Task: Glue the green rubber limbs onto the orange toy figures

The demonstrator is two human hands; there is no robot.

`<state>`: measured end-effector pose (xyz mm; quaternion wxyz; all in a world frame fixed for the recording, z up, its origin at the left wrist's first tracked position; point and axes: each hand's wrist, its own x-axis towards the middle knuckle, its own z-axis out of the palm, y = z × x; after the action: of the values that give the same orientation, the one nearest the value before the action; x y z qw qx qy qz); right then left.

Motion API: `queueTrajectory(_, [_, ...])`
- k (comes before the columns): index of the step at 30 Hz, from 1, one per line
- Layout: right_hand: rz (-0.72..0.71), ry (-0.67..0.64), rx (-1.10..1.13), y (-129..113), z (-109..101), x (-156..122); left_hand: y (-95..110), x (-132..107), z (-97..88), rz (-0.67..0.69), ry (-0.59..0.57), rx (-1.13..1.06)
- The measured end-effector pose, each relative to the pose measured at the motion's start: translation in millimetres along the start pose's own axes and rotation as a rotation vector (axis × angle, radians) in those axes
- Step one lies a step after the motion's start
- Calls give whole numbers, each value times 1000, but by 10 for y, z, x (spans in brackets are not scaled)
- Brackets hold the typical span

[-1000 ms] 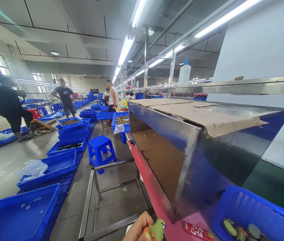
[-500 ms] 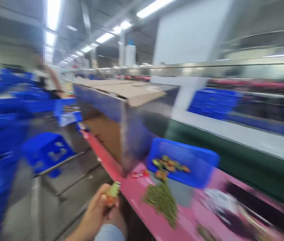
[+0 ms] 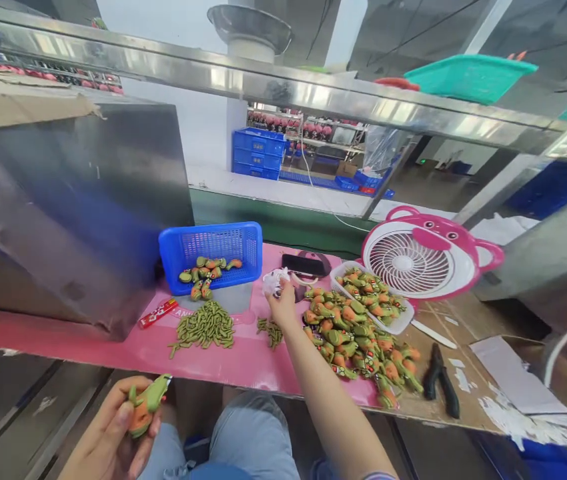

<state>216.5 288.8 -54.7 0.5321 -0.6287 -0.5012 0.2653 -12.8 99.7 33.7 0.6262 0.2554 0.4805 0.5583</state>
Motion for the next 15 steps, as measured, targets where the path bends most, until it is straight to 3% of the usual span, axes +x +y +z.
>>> queueTrajectory(4, [55,-121,-14,109,123,142,35,-57,12,-113,-94,-111])
queueTrajectory(8, [48,-147,53,92,124,68,22,-65,-30,-169,-213,-246])
queueTrajectory(12, [9,-145,181,-138,39,-287,54,-76,-39,-223,-290,-281])
queueTrajectory(15, [-33,-228,297,-411,-92,-709,46,-94,-37,-211,-305,-243])
